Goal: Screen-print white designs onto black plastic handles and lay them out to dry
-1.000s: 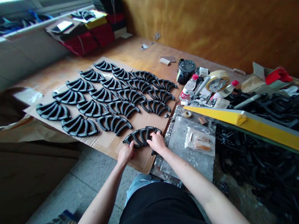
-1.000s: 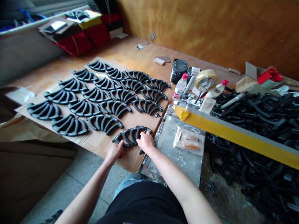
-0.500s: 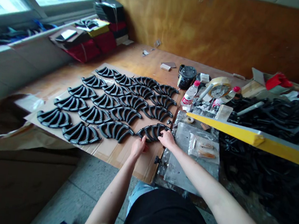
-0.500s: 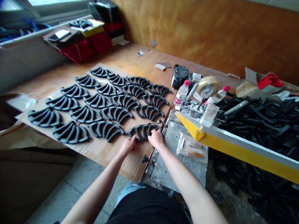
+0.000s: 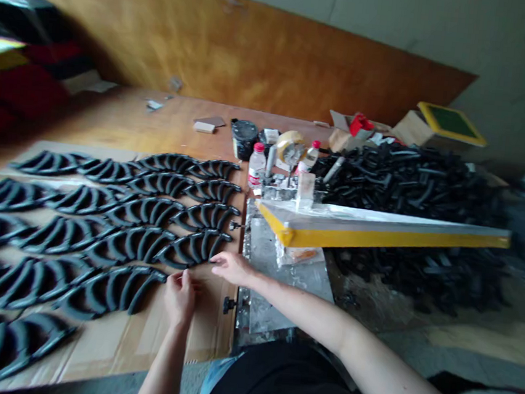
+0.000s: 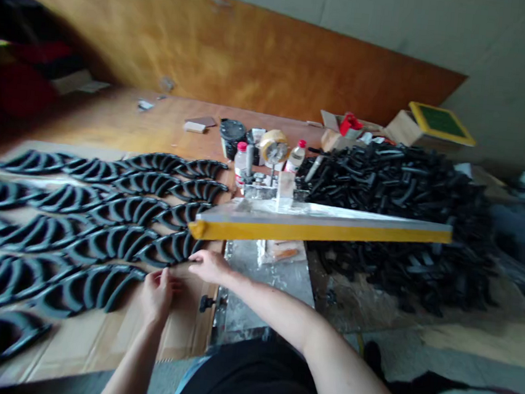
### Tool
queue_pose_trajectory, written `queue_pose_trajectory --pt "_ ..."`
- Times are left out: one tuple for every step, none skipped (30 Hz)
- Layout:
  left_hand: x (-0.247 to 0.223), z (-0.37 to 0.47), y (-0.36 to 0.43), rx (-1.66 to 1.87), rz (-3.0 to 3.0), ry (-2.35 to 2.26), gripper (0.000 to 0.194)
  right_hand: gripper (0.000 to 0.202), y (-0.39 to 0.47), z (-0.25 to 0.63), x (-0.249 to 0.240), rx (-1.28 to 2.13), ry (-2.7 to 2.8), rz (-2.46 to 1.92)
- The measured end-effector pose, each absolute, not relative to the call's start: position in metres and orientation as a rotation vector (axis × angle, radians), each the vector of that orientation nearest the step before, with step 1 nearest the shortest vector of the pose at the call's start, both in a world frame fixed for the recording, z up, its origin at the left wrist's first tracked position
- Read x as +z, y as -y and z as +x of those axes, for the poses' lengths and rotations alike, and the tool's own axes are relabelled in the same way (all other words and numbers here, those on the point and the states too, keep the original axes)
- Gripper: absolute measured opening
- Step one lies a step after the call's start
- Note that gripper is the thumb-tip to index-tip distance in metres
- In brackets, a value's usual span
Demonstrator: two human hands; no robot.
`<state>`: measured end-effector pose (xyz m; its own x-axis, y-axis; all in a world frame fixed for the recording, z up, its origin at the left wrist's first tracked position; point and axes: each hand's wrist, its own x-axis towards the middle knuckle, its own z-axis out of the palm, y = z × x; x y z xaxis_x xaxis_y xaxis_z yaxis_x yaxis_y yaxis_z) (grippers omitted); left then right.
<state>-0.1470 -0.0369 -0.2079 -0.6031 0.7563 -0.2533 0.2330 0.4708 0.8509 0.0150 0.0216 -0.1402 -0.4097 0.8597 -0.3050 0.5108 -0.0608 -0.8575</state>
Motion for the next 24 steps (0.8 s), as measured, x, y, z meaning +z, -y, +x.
queue_pose_trajectory --pt "-0.211 -0.149 0.036 1.058 0.814 -2.085 0.034 0.029 -0.015 0.025 -0.134 1.485 1.887 -1.416" --pt "-0.216 -0.152 0.035 1.038 0.817 -2.081 0.034 0.025 -0.008 0.038 -0.127 1.493 1.888 -1.376" --pt "-0.222 -0.155 0.034 1.022 0.829 -2.077 0.034 0.023 -0.001 0.053 -0.121 1.479 1.888 -1.348" --pt "-0.227 -0.158 0.033 1.008 0.843 -2.080 0.034 0.021 0.005 0.070 -0.115 1.446 1.882 -1.337" --pt "-0.232 -0.161 0.033 0.995 0.861 -2.083 0.033 0.020 0.010 0.091 -0.110 1.398 1.868 -1.345" --pt "-0.236 -0.163 0.033 0.984 0.876 -2.084 0.033 0.020 0.012 0.115 -0.106 1.329 1.844 -1.379" --pt "-0.238 -0.164 0.033 0.977 0.887 -2.082 0.033 0.020 0.013 0.141 -0.102 1.242 1.816 -1.435" --pt "-0.240 -0.165 0.034 0.974 0.893 -2.077 0.032 0.020 0.011 0.169 -0.100 1.135 1.787 -1.509" --pt "-0.239 -0.165 0.034 0.975 0.897 -2.066 0.032 0.021 0.007 0.198 -0.098 1.003 1.750 -1.605" --pt "-0.238 -0.164 0.035 0.977 0.897 -2.050 0.031 0.023 0.000 0.228 -0.097 0.862 1.725 -1.698" --pt "-0.236 -0.163 0.035 0.980 0.891 -2.034 0.031 0.026 -0.009 0.256 -0.096 0.705 1.693 -1.798" --pt "-0.233 -0.161 0.035 0.978 0.879 -2.016 0.030 0.029 -0.019 0.282 -0.095 0.546 1.647 -1.916" --pt "-0.229 -0.158 0.035 0.969 0.866 -2.002 0.029 0.032 -0.030 0.305 -0.094 0.412 1.617 -2.012" --pt "-0.226 -0.155 0.035 0.956 0.855 -1.991 0.028 0.034 -0.041 0.324 -0.094 0.323 1.617 -2.087" --pt "-0.222 -0.152 0.035 0.944 0.843 -1.990 0.027 0.035 -0.052 0.339 -0.094 0.276 1.641 -2.144" --pt "-0.219 -0.149 0.034 0.932 0.831 -1.996 0.026 0.035 -0.063 0.350 -0.095 0.263 1.679 -2.177" --pt "-0.217 -0.146 0.034 0.921 0.823 -2.005 0.026 0.034 -0.072 0.357 -0.097 0.280 1.729 -2.189" --pt "-0.216 -0.144 0.035 0.914 0.815 -2.015 0.027 0.034 -0.079 0.361 -0.099 0.316 1.783 -2.187" --pt "-0.215 -0.143 0.035 0.911 0.806 -2.024 0.028 0.038 -0.084 0.363 -0.103 0.354 1.830 -2.178" --pt "-0.215 -0.142 0.036 0.916 0.795 -2.028 0.029 0.045 -0.087 0.363 -0.107 0.385 1.870 -2.166" --pt "-0.216 -0.142 0.036 0.921 0.791 -2.032 0.029 0.052 -0.088 0.364 -0.111 0.404 1.901 -2.159" --pt "-0.218 -0.143 0.038 0.923 0.805 -2.042 0.029 0.057 -0.088 0.365 -0.115 0.411 1.929 -2.159" --pt "-0.219 -0.145 0.039 0.919 0.830 -2.056 0.029 0.059 -0.086 0.366 -0.118 0.401 1.947 -2.165" --pt "-0.219 -0.146 0.041 0.909 0.856 -2.073 0.030 0.060 -0.082 0.368 -0.121 0.374 1.956 -2.173"
